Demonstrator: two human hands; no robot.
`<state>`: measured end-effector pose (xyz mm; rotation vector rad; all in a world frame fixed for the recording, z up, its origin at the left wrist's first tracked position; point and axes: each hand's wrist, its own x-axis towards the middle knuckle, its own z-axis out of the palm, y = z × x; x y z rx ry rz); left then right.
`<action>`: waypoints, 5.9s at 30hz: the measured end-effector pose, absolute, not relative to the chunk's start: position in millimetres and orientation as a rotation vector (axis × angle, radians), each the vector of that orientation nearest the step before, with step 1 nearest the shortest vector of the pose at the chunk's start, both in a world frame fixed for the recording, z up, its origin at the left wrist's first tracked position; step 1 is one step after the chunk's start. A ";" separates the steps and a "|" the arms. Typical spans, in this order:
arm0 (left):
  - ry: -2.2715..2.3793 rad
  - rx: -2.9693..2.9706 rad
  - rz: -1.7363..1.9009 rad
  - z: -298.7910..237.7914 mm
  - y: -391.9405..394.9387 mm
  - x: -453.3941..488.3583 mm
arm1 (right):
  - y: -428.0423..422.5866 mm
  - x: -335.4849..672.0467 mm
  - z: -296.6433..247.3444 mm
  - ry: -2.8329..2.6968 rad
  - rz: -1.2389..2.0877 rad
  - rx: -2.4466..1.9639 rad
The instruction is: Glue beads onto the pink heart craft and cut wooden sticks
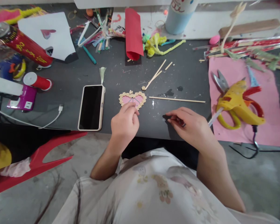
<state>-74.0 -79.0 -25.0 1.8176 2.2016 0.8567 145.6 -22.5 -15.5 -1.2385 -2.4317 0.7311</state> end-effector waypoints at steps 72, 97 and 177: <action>1.735 2.219 0.611 -23.6 -107.4 14.0 | -40.5 221.7 -7.6 -2.370 0.436 -1.207; 1.618 2.243 0.437 -5.1 -75.1 39.9 | -17.6 235.3 -1.3 -2.390 0.499 -1.121; 1.710 2.111 0.491 -5.5 -68.8 21.4 | 3.6 264.6 6.3 -2.285 -0.076 -2.160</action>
